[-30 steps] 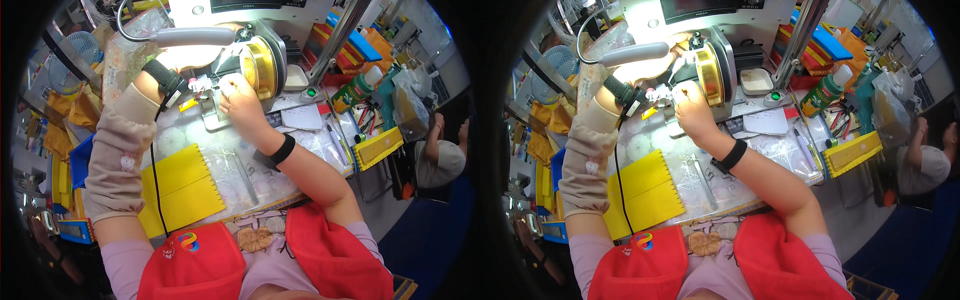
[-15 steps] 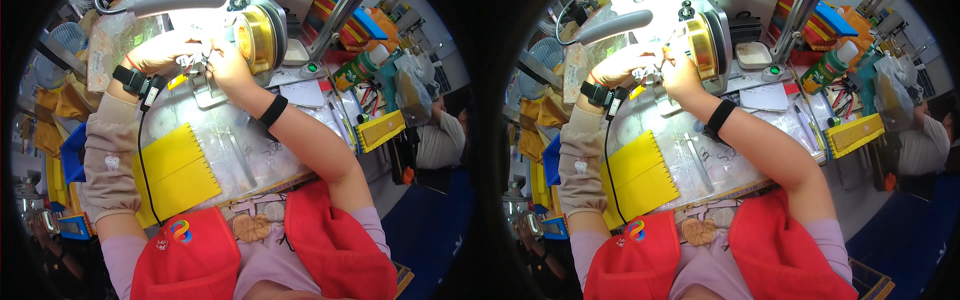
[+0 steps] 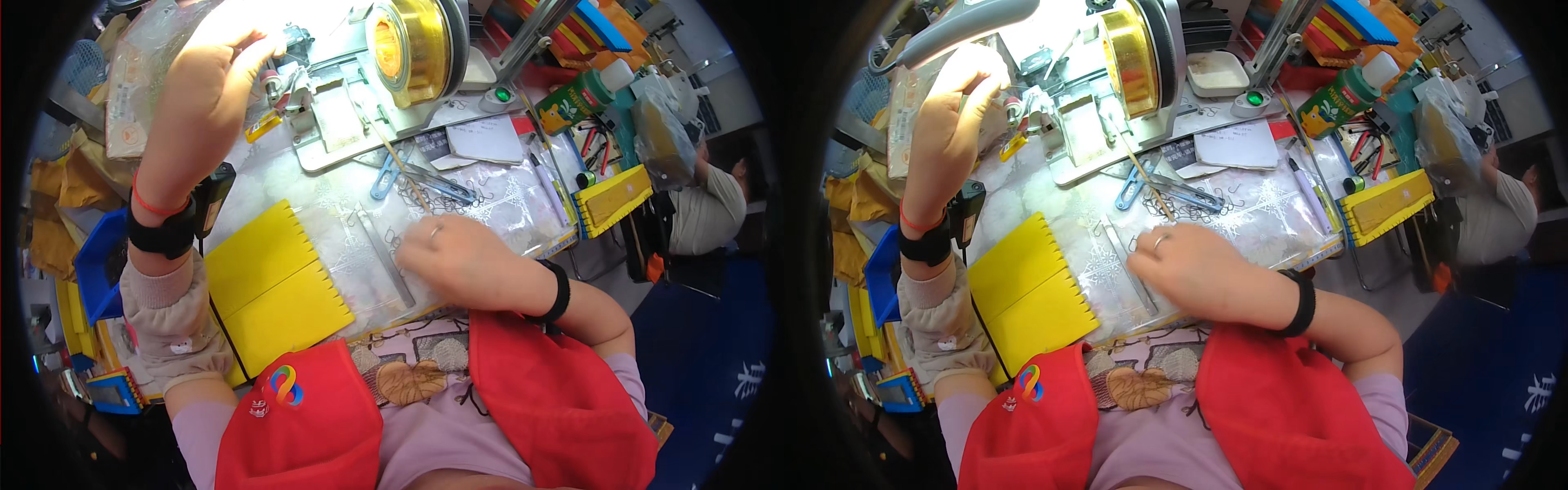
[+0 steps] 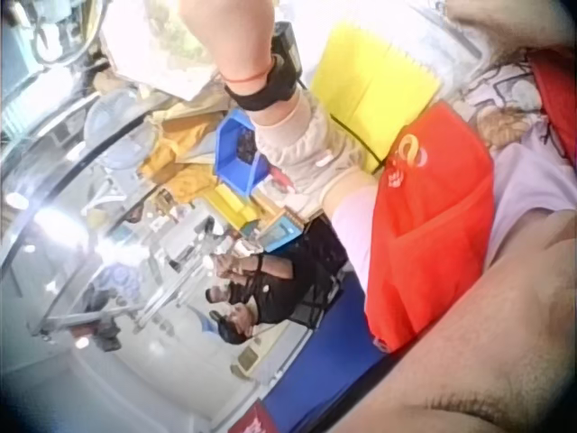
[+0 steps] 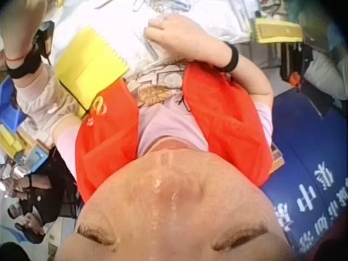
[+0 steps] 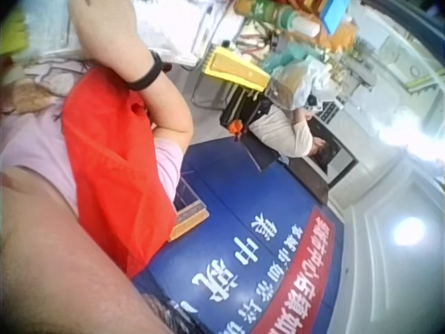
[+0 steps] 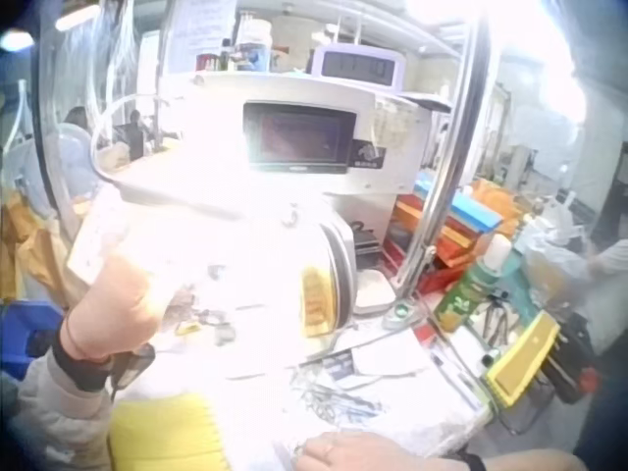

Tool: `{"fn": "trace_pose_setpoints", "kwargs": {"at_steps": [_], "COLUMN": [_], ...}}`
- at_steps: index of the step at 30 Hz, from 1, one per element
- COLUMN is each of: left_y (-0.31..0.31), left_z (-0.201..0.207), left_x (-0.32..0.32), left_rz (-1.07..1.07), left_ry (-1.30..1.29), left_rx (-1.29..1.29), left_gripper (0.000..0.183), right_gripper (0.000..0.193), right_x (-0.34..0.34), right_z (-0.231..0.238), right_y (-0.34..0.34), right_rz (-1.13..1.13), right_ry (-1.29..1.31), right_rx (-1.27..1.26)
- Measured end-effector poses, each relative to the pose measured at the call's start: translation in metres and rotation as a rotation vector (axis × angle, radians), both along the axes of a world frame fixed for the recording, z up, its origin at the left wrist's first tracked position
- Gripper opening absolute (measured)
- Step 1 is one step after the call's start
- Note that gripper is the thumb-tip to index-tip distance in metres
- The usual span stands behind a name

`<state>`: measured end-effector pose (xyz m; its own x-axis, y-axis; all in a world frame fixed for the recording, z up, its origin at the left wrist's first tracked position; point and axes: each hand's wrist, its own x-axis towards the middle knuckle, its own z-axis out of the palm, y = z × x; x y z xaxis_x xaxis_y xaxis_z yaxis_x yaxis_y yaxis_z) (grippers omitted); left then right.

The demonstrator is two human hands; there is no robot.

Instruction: Assembling small components at a workstation using pliers, glue, and a motorized tool.

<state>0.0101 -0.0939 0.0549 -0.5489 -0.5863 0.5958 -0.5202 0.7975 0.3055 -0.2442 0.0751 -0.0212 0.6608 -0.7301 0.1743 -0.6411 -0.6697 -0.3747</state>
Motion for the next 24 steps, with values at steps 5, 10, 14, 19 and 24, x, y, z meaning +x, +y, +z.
{"fn": "trace_pose_setpoints", "kwargs": {"at_steps": [5,10,14,19,24], "left_y": [0.000,-0.013,-0.014,-0.017,-0.017], "left_z": [0.002,-0.009,-0.015,-0.017,-0.014], "left_x": [0.000,0.010,0.006,0.007,0.009], "left_rz": [-0.002,-0.038,-0.080,-0.095,-0.087], "left_ry": [0.077,0.193,0.327,0.407,0.222], "left_rx": [0.264,0.447,0.453,0.540,0.356], "left_gripper": [0.024,0.025,0.027,0.026,0.023], "right_gripper": [0.019,0.024,0.027,0.031,0.027], "right_x": [-0.018,-0.011,-0.012,-0.011,-0.003], "right_z": [-0.006,-0.017,-0.019,-0.005,0.009], "right_y": [-0.035,-0.064,-0.069,-0.063,-0.044], "right_rz": [-0.329,-0.260,-0.220,-0.222,-0.040], "right_ry": [0.044,0.051,-0.127,-0.283,-0.339], "right_rx": [-0.331,-0.284,-0.215,-0.166,-0.437]}}
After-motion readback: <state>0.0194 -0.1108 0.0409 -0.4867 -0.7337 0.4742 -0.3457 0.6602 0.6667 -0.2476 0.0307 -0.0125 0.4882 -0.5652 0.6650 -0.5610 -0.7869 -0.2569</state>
